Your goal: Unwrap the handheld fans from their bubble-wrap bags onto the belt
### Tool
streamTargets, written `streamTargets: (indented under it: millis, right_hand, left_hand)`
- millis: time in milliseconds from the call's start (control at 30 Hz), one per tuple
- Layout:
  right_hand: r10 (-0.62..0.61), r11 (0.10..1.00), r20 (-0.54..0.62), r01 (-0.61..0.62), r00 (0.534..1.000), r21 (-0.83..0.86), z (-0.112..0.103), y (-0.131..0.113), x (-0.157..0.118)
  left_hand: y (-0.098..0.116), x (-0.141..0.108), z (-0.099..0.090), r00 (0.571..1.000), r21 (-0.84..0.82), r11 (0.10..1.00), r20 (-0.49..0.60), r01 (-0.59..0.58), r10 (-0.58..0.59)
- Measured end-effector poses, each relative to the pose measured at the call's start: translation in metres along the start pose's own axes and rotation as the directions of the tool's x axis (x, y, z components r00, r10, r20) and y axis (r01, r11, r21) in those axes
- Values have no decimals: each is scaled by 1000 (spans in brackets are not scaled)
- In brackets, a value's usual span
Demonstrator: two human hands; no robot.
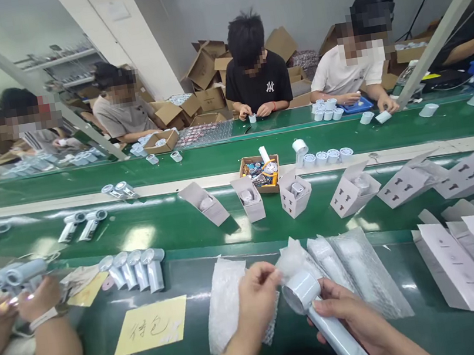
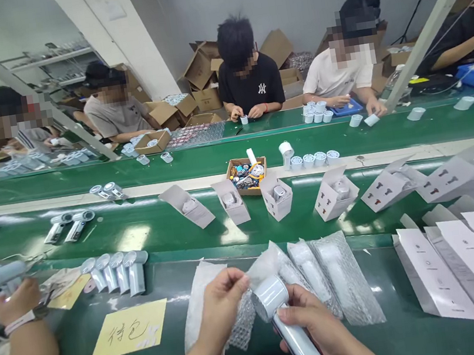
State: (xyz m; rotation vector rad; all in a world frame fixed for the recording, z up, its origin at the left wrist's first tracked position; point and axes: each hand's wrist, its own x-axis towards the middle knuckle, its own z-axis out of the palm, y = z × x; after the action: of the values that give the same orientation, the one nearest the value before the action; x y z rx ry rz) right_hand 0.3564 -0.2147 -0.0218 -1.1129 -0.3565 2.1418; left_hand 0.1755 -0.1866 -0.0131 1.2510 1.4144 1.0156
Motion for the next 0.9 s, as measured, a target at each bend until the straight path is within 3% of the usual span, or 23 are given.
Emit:
streamTargets:
  millis: [33,67,100,133,167,200,267,367,433,500,533,600,633,667,700,767,800,833,900]
  right_hand:
    - [-2,1000,-46,2,999,-10,-6,2,0]
    - [-8,1000,-95,7,995,-13,-11,5,0]
    - [-22,1000,-136,20,990,-18,-17,7,0]
    - [-44,999,-165,40,985,-29,-21,8,-1]
    - [-65,997,-171,58,983,-47,-25,9,-3]
    - [-79,995,-152,69,985,-71,-28,9,-6]
    - [-84,990,-71,75,994,-118,-33,7,-13]
    - [-55,988,-27,51,998,-144,-34,3,-23]
    - [-38,991,-67,29,997,-132,-35,3,-27]
    - [-21,992,-111,7,994,-124,-35,5,-29]
    - [-17,992,-126,1,992,-126,-35,7,-30]
    - [-12,992,-141,-6,990,-127,-35,10,-31]
    - [-8,993,-140,-9,990,-118,-36,11,-32]
    - [1,995,-137,-15,991,-102,-36,10,-32]
    - [15,997,-141,-26,990,-79,-38,8,-33]
    - [11,999,-204,-18,979,-31,-41,0,-34]
    - [-11,1000,-252,5,968,-23,-42,-5,-35]
    - [-36,999,-289,27,957,-32,-43,-10,-36]
    - [-64,996,-276,45,959,-73,-43,-15,-39]
  left_hand:
    - [0,-7,3,984,61,984,62,-169,166]
    - [0,-13,7,936,104,937,158,-333,316]
    - [-1,-18,9,880,125,885,239,-448,411]
    - [-2,-21,11,853,133,861,274,-492,445]
    - [-3,-22,13,869,133,875,259,-465,422]
    - [-5,-20,13,913,124,918,217,-377,345]
    - [-9,-13,15,972,50,990,202,-131,118]
    - [-18,-2,23,931,-52,991,352,121,-96]
    - [-24,-4,32,951,2,995,294,102,-98]
    - [-27,-14,41,983,183,973,144,-140,114]
    - [-28,-20,45,953,302,904,92,-304,290]
    - [-27,-35,48,788,497,661,79,-562,611]
    - [-26,-42,49,705,549,554,97,-626,702]
    - [-26,-49,48,655,576,487,114,-657,747]
    - [-26,-55,46,635,583,457,134,-671,761]
    - [-29,-64,42,650,560,462,192,-688,735]
    - [-30,-66,39,680,544,499,196,-675,706]
    - [-30,-66,37,731,525,570,162,-632,663]
    - [-26,-59,34,878,393,804,20,-446,478]
